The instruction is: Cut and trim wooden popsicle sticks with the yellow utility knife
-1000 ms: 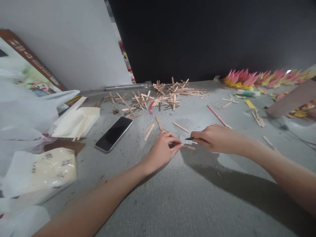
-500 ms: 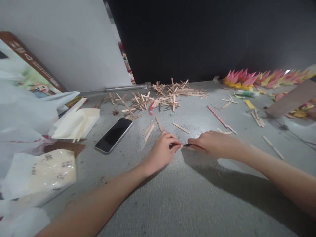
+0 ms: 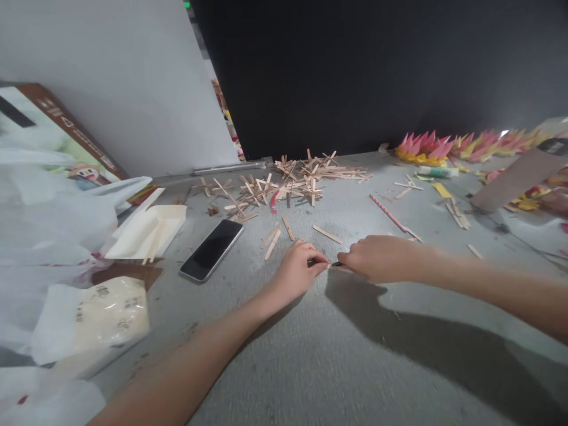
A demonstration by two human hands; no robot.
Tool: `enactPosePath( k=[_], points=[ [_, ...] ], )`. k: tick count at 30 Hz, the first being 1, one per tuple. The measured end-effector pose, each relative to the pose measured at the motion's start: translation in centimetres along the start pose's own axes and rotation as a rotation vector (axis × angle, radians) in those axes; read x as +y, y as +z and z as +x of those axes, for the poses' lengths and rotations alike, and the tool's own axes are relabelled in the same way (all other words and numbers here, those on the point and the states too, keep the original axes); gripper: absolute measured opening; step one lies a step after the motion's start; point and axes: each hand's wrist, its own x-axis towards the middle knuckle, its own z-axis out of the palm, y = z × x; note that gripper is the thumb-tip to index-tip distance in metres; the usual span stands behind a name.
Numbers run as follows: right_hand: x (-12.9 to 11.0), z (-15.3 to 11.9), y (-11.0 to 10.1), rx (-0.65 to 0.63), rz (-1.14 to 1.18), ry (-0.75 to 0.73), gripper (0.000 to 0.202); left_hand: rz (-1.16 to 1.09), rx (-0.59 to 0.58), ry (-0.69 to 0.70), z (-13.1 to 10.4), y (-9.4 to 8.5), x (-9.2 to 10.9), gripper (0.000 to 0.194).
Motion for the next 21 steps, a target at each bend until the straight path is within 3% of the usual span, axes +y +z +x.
enactPosePath(
  k=[7,15,21],
  points=[
    [-1.0,1.1,-2.7,-0.169,-0.044,-0.076,0.018,0.012,-0.003,0.006,0.1,0.4,-1.0,0.008],
    [-0.7,1.9,-1.9,-0.21,0.062,-0.003,0.01,0.03,-0.004,0.005,0.6,0.5,-1.1,0.005],
    [-0.3,-0.5,-0.1,-0.04,0.047,0.082,0.02,0.013,-0.006,-0.003,0.7,0.3,-0.8,0.006]
  ],
)
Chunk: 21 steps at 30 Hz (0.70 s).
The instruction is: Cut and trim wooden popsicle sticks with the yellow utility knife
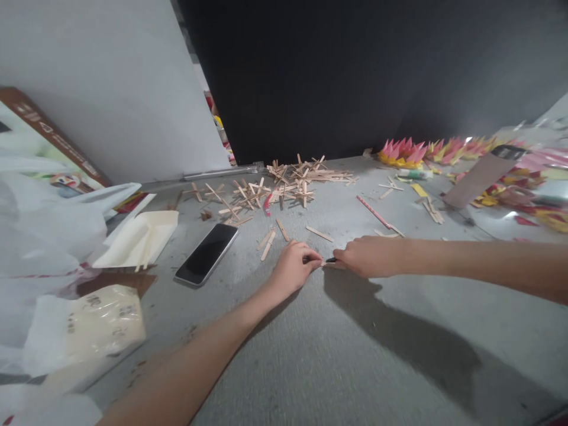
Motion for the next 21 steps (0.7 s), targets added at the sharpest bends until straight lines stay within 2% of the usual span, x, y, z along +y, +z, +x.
enactPosePath(
  k=[4,12,21],
  points=[
    [-0.3,-1.0,0.9,0.052,0.012,0.06,0.022,-0.018,0.01,-0.001,0.0,-0.1,0.1,0.007],
    [-0.7,0.2,2.0,0.048,-0.014,0.041,0.026,-0.008,0.02,0.002,-0.1,0.0,0.1,0.005],
    [-0.6,0.0,2.4,0.057,-0.014,0.055,0.029,-0.014,0.024,0.014,-0.1,0.1,0.1,0.007]
  ],
)
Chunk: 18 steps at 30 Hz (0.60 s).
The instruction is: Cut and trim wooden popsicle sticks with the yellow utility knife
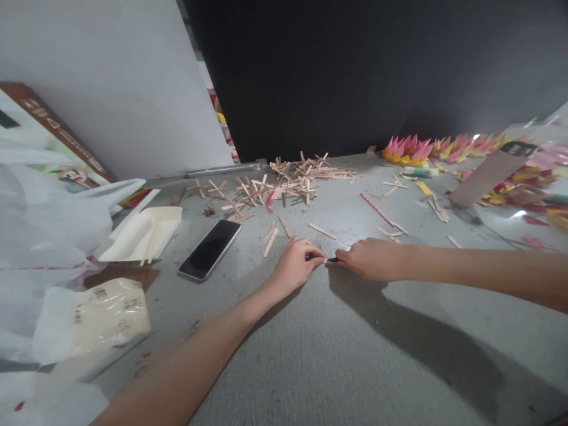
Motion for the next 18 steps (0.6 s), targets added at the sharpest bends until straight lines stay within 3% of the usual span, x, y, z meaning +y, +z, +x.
enactPosePath(
  k=[7,18],
  points=[
    [-0.2,0.2,-0.1,-0.02,-0.013,-0.006,0.023,0.003,-0.004,-0.008,0.0,0.0,0.1,0.006],
    [-0.9,1.3,-2.3,-0.16,0.043,-0.004,0.03,0.011,-0.018,0.025,0.1,0.1,-0.4,0.005]
  ],
)
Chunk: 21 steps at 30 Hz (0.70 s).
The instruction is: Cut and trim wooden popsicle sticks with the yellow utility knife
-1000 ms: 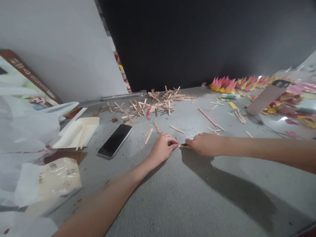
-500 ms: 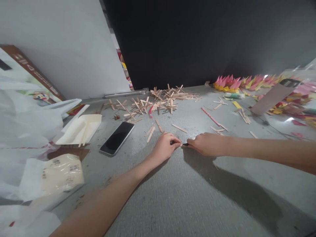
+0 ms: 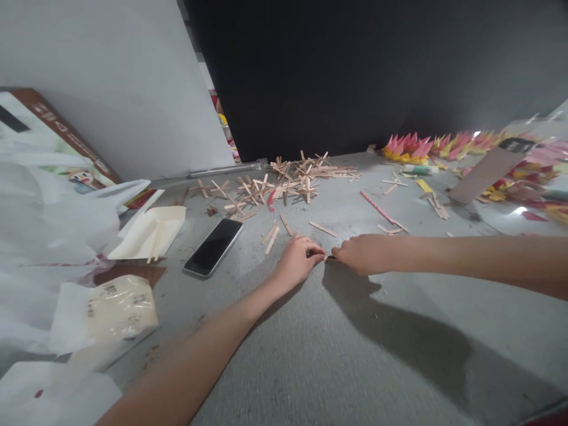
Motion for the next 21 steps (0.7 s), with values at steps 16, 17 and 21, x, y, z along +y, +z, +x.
enactPosePath(
  k=[16,17,21],
  points=[
    [0.4,-1.2,3.9,0.189,0.128,0.128,0.036,-0.012,0.014,-0.034,0.3,0.0,0.3,0.008],
    [0.4,-1.1,3.9,0.187,0.121,0.123,0.037,-0.014,0.016,-0.032,0.3,0.0,0.3,0.008],
    [0.6,-0.5,3.8,0.167,0.103,0.109,0.037,-0.017,0.016,-0.032,0.2,0.2,0.2,0.007]
  ],
)
